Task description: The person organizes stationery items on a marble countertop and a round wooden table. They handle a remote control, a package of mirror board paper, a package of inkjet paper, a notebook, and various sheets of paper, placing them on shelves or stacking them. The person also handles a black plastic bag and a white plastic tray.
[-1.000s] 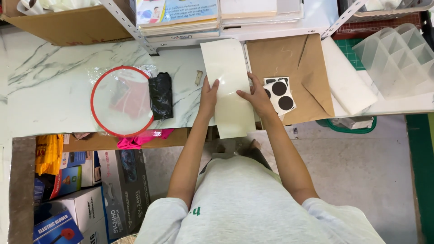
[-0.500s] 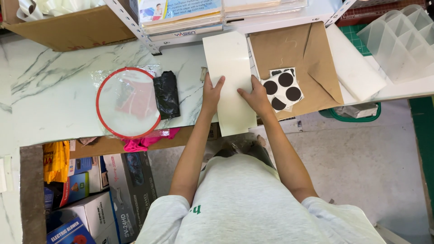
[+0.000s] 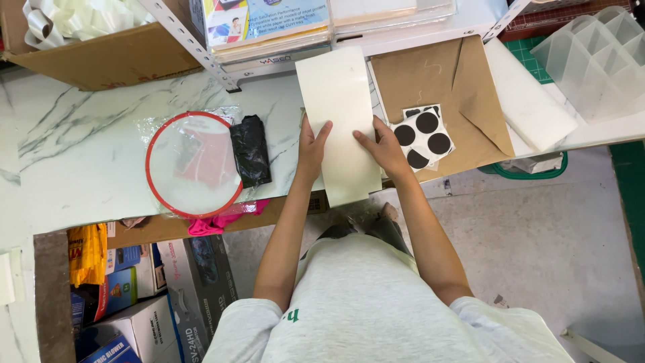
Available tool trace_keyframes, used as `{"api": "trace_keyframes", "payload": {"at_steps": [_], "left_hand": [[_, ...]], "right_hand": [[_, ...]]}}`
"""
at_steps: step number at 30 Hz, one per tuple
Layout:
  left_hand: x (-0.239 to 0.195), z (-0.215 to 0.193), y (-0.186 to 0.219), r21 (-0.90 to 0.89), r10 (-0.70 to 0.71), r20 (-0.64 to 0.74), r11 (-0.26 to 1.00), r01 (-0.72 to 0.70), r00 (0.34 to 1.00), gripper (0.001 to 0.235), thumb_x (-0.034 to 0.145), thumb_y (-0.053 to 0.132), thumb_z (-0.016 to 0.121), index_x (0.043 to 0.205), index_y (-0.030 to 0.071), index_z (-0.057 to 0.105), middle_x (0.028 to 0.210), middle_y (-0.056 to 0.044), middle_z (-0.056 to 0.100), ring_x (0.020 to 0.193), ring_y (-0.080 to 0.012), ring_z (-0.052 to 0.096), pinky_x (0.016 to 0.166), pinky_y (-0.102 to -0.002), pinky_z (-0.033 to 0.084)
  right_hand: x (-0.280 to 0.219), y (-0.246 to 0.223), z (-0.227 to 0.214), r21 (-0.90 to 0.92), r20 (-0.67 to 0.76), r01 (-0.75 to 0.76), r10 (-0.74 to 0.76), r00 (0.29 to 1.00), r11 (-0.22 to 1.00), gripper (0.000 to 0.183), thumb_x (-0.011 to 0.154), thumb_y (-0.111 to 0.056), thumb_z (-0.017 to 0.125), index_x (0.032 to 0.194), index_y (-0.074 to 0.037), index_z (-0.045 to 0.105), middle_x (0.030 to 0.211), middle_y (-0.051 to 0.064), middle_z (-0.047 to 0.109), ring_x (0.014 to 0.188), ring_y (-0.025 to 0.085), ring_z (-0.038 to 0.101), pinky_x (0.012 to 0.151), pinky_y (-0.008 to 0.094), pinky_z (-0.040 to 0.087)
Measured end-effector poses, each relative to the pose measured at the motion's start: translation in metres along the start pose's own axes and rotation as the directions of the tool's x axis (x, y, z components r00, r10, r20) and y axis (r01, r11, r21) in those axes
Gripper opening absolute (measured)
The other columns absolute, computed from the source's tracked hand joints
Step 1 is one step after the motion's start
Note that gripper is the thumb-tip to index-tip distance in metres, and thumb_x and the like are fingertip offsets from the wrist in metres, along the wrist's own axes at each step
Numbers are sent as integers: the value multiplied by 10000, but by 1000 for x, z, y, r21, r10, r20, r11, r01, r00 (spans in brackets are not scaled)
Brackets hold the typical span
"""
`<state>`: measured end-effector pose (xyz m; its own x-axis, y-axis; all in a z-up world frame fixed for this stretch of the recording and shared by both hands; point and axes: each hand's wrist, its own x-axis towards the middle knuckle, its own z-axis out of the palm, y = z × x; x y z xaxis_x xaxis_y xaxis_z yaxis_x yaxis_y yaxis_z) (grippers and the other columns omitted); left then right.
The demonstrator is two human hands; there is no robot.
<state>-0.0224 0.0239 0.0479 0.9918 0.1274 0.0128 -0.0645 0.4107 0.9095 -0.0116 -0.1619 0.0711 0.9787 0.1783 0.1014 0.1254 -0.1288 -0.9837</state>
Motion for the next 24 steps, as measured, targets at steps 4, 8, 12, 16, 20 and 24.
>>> {"api": "trace_keyframes", "payload": {"at_steps": [4, 8, 12, 16, 20, 24], "left_hand": [[3, 6, 21, 85, 104, 96, 990, -113, 990, 478, 1061, 154, 605, 1474, -3, 422, 1361, -106, 589, 1231, -150, 570, 1041, -302, 483], [9, 20, 49, 239, 275, 183, 919, -314, 944, 461, 1089, 136, 608, 1483, -20, 427, 1341, -121, 610, 1216, -156, 585, 1046, -303, 493], [15, 31, 67, 347, 343, 181, 855, -386, 922, 443, 1082, 128, 624, 1462, -21, 451, 1301, -120, 659, 1175, -158, 627, 1021, -307, 523], [27, 30, 58, 399, 465, 219, 759, -514, 858, 350, 1077, 85, 651, 1383, -12, 509, 1321, -135, 580, 1220, -172, 611, 1052, -316, 531], [29, 36, 56, 272, 486, 195, 808, -523, 852, 446, 1034, 101, 642, 1392, -7, 398, 1280, -105, 573, 1200, -162, 571, 1056, -295, 461], [28, 31, 43, 404, 425, 141, 800, -443, 894, 299, 1098, 111, 596, 1349, 7, 472, 1227, -115, 620, 1115, -165, 578, 1017, -302, 478]], "right_hand": [[1, -25, -2, 183, 87, -196, 183, 979, 963, 430, 968, -125, 693, 1372, -26, 584, 1155, 68, 706, 1020, 132, 652, 898, 281, 552], [9, -25, -5, 68, -36, 85, -82, 996, 994, 300, 1047, -86, 717, 1313, 9, 615, 1134, 75, 681, 1025, 104, 599, 922, 262, 517], [23, -38, -4, 82, -117, 270, -260, 959, 959, 333, 1036, -73, 685, 1335, 13, 568, 1177, 40, 677, 1087, 101, 597, 981, 246, 480], [37, -13, -4, 47, -156, 328, -317, 936, 944, 342, 1073, -14, 695, 1362, -10, 512, 1236, 63, 573, 1122, 121, 554, 1010, 258, 472], [41, -15, 6, 43, -172, 433, -420, 891, 900, 639, 1053, 68, 655, 1536, -9, 242, 1527, 146, 351, 1473, 203, 402, 1256, 329, 334], [38, -28, 7, 147, -183, 357, -329, 926, 922, 719, 1054, 50, 609, 1572, -8, 113, 1556, 162, 392, 1454, 204, 439, 1224, 323, 360]]}}
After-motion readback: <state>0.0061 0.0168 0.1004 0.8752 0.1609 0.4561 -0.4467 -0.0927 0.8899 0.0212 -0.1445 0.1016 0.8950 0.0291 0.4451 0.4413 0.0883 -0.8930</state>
